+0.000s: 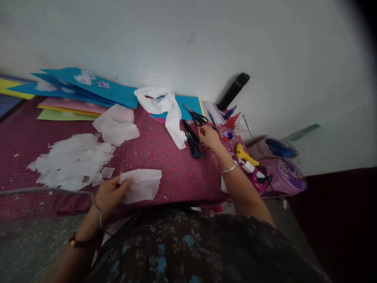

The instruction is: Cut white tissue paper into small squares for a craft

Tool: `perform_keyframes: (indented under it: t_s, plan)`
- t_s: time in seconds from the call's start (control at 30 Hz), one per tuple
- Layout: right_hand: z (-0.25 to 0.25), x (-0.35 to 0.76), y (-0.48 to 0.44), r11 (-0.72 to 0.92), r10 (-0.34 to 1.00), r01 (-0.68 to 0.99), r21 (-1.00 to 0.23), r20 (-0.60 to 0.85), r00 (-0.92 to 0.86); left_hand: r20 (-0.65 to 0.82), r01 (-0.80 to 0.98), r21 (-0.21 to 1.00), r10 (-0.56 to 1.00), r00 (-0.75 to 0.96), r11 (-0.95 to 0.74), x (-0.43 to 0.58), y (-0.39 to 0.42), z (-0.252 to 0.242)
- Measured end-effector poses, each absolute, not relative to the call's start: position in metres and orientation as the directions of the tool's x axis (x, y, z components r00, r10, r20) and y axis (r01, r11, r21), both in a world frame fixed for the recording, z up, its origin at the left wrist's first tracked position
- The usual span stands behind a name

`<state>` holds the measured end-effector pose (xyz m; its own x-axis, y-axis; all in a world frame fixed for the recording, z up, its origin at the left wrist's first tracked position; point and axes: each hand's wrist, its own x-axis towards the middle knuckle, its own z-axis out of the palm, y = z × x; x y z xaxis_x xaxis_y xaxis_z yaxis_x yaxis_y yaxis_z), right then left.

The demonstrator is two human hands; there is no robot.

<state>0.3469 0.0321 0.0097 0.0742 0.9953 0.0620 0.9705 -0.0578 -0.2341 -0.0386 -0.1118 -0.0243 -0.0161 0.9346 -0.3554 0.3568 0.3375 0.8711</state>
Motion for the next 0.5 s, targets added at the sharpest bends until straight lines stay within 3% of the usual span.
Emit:
perform_keyframes:
  t_s: [0.2,0.4,0.5]
  plan:
    - [0.018,0.359,0.100,-0.108,0.991,0.988,-0.107,0.068,0.115,-0.244,0.338,0.904,0.965,-0.097,0.262,-0.028,-0.109,-0.017]
    - [0.008,0.361,0.139,-0.046,0.999,0.998,0.031,-0.022,0.046,-0.264,0.223,0.933,0.958,-0.115,0.284,-0.031,-0.112,-0.020]
    - [0.004,0.363,0.145,-0.073,0.996,0.995,0.062,-0.040,0.076,-0.297,0.065,0.948,0.939,-0.173,0.312,-0.031,-0.115,-0.023]
